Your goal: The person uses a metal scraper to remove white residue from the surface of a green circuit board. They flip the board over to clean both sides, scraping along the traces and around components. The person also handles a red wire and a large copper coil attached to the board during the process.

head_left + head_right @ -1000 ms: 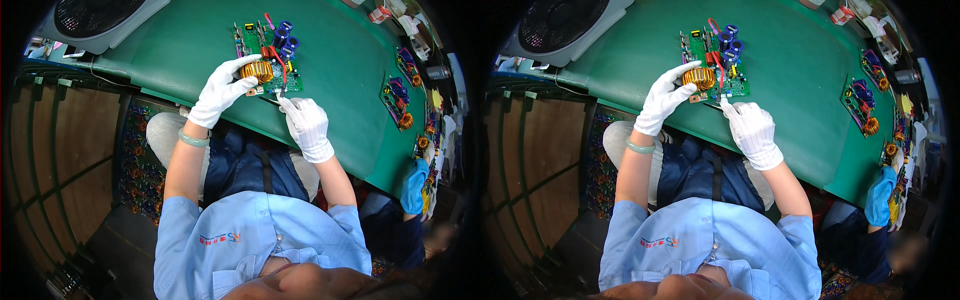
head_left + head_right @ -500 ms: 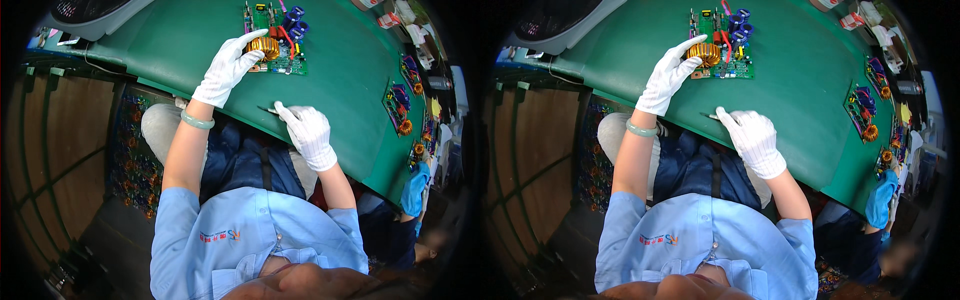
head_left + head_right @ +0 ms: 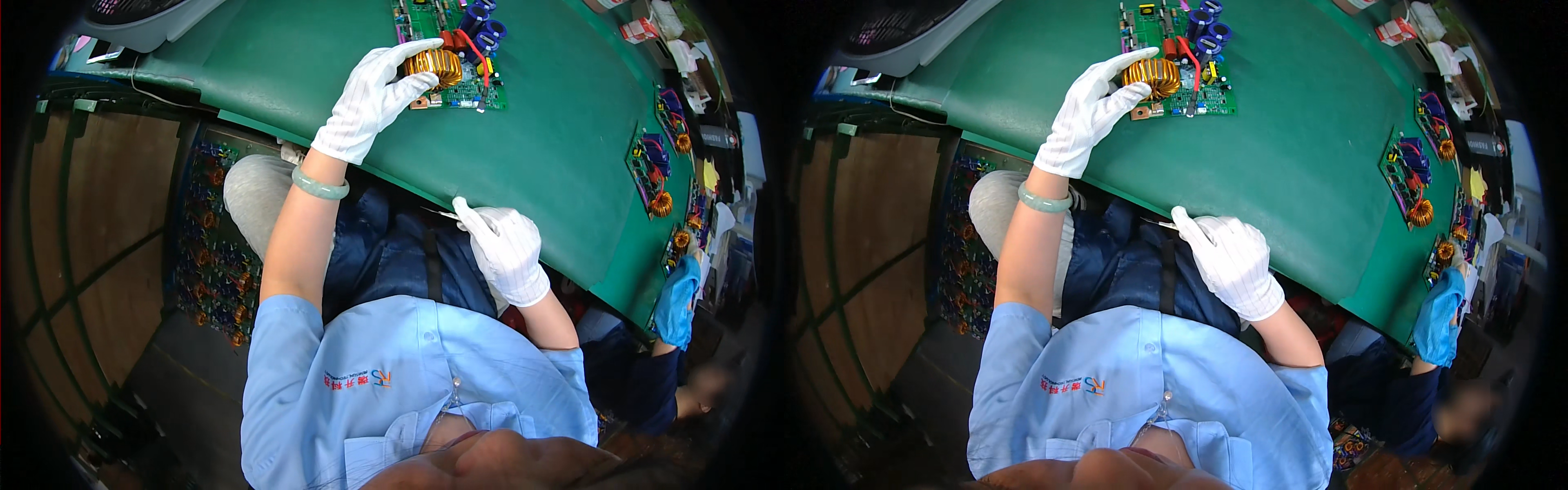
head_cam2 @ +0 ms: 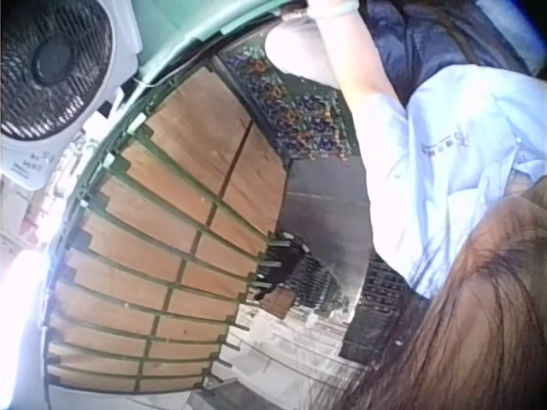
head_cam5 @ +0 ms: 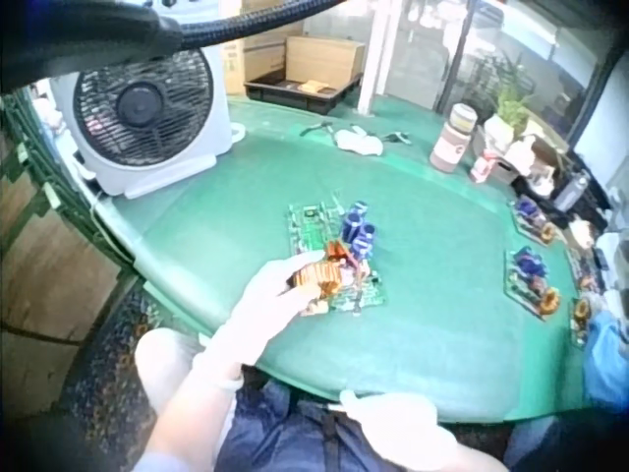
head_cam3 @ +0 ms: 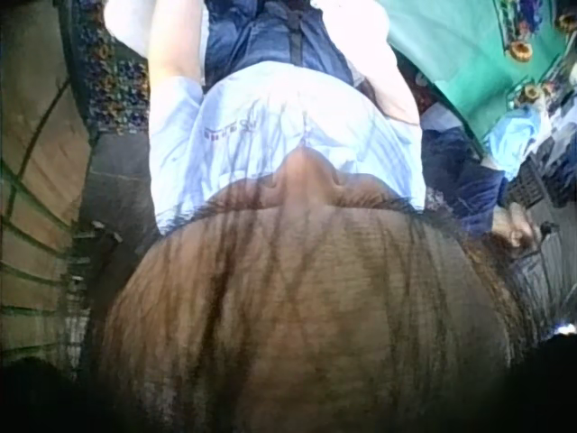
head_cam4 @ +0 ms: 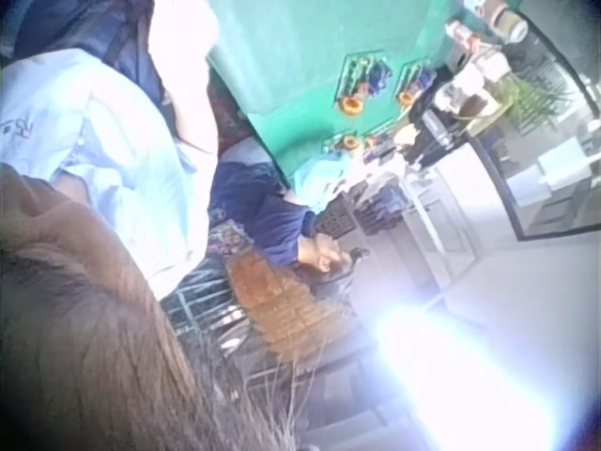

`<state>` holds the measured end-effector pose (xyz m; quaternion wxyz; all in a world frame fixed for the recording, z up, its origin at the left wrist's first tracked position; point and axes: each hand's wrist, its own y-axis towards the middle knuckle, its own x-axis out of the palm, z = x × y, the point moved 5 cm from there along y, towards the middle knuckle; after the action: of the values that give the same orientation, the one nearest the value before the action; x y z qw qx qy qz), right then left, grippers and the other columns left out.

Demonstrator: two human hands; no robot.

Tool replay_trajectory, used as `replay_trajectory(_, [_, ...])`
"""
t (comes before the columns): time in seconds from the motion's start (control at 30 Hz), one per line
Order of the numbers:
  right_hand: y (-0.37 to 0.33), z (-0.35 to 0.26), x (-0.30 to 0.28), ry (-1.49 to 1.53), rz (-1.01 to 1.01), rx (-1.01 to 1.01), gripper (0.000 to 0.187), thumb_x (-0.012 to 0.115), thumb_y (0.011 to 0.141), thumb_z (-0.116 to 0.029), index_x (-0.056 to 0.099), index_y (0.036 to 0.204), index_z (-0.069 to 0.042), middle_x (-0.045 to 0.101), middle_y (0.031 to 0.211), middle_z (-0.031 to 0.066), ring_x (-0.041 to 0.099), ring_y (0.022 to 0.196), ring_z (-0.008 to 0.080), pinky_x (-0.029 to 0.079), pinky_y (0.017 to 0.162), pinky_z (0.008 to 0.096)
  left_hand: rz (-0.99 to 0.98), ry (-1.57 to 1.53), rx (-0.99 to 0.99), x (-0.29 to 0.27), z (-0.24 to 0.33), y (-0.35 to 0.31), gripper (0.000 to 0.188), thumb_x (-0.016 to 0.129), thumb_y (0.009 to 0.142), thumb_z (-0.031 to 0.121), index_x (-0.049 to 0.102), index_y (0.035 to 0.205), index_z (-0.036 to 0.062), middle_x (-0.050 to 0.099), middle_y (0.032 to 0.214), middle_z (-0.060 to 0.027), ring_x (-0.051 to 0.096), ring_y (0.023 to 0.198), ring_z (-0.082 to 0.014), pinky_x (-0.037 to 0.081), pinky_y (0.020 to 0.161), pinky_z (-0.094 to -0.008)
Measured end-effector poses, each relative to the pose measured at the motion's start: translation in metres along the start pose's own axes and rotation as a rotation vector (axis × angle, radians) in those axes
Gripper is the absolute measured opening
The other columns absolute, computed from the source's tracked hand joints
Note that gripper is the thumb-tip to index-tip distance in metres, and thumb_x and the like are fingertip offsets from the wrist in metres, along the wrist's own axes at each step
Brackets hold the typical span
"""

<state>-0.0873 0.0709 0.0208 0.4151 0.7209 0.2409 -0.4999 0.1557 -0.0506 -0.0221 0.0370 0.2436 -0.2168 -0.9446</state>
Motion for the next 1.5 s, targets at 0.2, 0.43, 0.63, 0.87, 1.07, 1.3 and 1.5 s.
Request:
replay_trajectory(0.2, [0.0, 0.002, -0.013, 0.035, 0.073, 0.145, 0.047, 0.068, 0.077, -0.004, 0.071, 0.123, -0.008, 0.066, 0.091, 0.001, 0.061, 0.075, 0.0159, 0.047, 0.063, 0.0319, 0.006, 0.155, 0.089, -0.002, 0.036, -0.02, 0.051, 0.075, 0.09, 0.038, 0.066, 0.131, 0.0094, 0.07, 0.108, -0.0104, 0.062, 0.093, -0.0221, 0.051, 0.082, -0.0335])
replay_trajectory(0.43, [0.009, -0.011, 0.013, -0.073, 0.006, 0.078, 0.042, 0.068, 0.081, -0.014, 0.069, 0.123, -0.008, 0.065, 0.093, 0.001, 0.061, 0.081, 0.0167, 0.047, 0.063, 0.0321, 0.022, 0.121, 0.096, 0.0, 0.04, -0.024, 0.049, 0.079, 0.084, 0.035, 0.068, 0.125, 0.0099, 0.072, 0.103, -0.0089, 0.062, 0.087, -0.028, 0.049, 0.084, -0.0382])
replay_trajectory(0.63, [-0.005, -0.019, 0.006, 0.183, -0.027, 0.138, 0.044, 0.07, 0.079, -0.002, 0.068, 0.123, -0.005, 0.07, 0.094, 0.0044, 0.065, 0.083, 0.0209, 0.051, 0.069, 0.0344, -0.044, 0.133, 0.045, -0.002, 0.051, -0.031, 0.046, 0.076, 0.088, 0.037, 0.07, 0.124, 0.009, 0.072, 0.104, -0.0103, 0.062, 0.087, -0.0285, 0.049, 0.085, -0.0381])
replay_trajectory(0.87, [-0.024, -0.013, 0.005, 0.184, -0.145, 0.314, 0.044, 0.071, 0.081, -0.006, 0.068, 0.125, -0.011, 0.068, 0.095, 0.0056, 0.064, 0.081, 0.0221, 0.052, 0.069, 0.0344, -0.062, 0.262, -0.024, 0.005, 0.092, -0.061, 0.043, 0.077, 0.087, 0.024, 0.068, 0.123, 0.0025, 0.073, 0.117, -0.0096, 0.066, 0.092, -0.0266, 0.049, 0.088, -0.0358])
replay_trajectory(1.07, [-0.022, 0.003, -0.007, 0.066, 0.015, 0.531, 0.044, 0.077, 0.084, -0.022, 0.07, 0.127, -0.018, 0.061, 0.095, 0.0065, 0.063, 0.081, 0.023, 0.053, 0.065, 0.0359, -0.085, 0.24, 0.016, 0.011, 0.1, -0.075, 0.047, 0.075, 0.09, 0.028, 0.067, 0.128, 0.0013, 0.071, 0.125, -0.0082, 0.062, 0.093, -0.0225, 0.048, 0.088, -0.0326])
replay_trajectory(1.3, [-0.023, 0.002, 0.003, 0.076, 0.063, 0.571, 0.045, 0.079, 0.083, -0.021, 0.07, 0.127, -0.015, 0.061, 0.094, 0.0074, 0.063, 0.082, 0.0223, 0.054, 0.065, 0.0344, -0.162, 0.316, 0.02, 0.017, 0.106, -0.078, 0.057, 0.074, 0.091, 0.029, 0.058, 0.139, 0.0023, 0.065, 0.135, -0.0098, 0.062, 0.104, -0.0276, 0.043, 0.1, -0.0398])
replay_trajectory(1.5, [-0.021, 0.001, 0.006, 0.055, 0.07, 0.559, 0.044, 0.079, 0.083, -0.022, 0.071, 0.126, -0.016, 0.06, 0.094, 0.0066, 0.063, 0.079, 0.0214, 0.053, 0.063, 0.0341, -0.144, 0.355, 0.081, 0.021, 0.108, -0.078, 0.063, 0.076, 0.086, 0.021, 0.055, 0.144, 0.0078, 0.064, 0.109, -0.011, 0.059, 0.098, -0.0288, 0.044, 0.089, -0.0423])
